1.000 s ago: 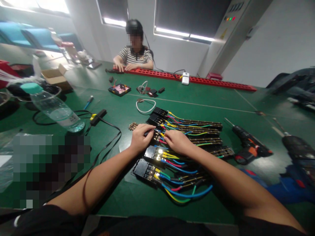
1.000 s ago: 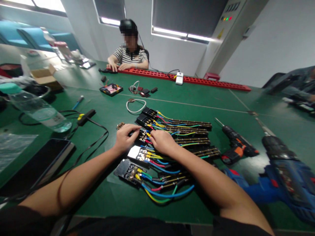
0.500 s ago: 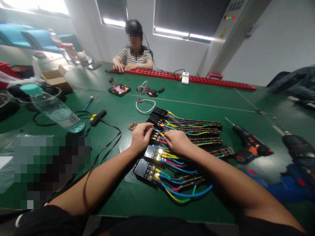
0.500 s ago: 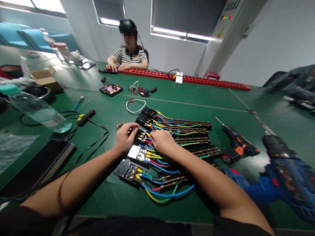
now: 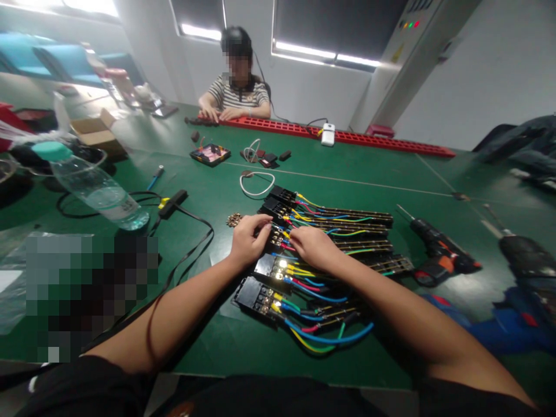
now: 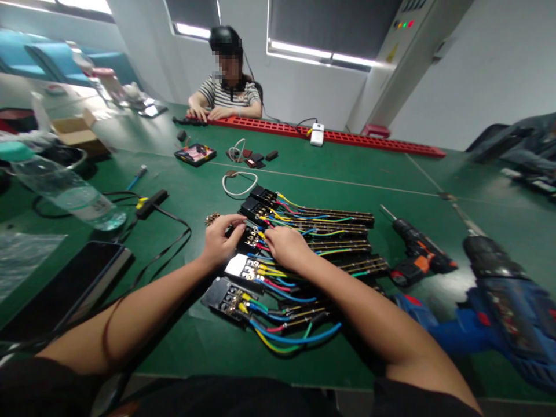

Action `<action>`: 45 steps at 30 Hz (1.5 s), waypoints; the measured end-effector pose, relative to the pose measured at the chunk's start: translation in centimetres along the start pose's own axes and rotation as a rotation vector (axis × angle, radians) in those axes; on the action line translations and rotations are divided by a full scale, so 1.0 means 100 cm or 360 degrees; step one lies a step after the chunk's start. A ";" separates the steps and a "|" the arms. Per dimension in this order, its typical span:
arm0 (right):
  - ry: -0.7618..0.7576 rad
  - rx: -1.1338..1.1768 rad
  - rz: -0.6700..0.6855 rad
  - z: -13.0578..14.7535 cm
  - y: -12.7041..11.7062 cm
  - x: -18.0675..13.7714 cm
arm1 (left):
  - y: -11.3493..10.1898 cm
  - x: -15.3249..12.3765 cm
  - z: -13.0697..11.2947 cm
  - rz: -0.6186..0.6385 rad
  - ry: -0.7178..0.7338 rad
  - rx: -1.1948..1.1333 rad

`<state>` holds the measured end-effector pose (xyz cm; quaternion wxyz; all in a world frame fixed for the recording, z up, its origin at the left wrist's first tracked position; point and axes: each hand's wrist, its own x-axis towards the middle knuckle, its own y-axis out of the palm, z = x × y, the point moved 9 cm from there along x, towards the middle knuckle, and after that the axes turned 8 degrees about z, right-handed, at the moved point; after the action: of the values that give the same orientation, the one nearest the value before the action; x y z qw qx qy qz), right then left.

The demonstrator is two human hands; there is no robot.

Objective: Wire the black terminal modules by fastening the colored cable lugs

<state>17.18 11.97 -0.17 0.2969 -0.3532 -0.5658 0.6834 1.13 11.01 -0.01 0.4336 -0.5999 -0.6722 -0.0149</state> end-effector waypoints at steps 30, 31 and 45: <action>-0.0040 0.0123 -0.0074 -0.003 0.002 0.003 | 0.003 0.002 0.001 0.0094 0.0028 0.0044; -0.0037 0.0113 -0.0078 -0.003 0.002 0.003 | 0.004 0.002 0.001 0.0107 0.0033 0.0040; -0.0045 0.0060 -0.0079 -0.002 0.002 0.002 | 0.013 0.005 -0.002 0.0264 0.0194 0.0068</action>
<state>17.22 12.20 -0.45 0.3124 -0.3237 -0.5656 0.6912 2.40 11.64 -0.24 0.4861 -0.6421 -0.5928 -0.0012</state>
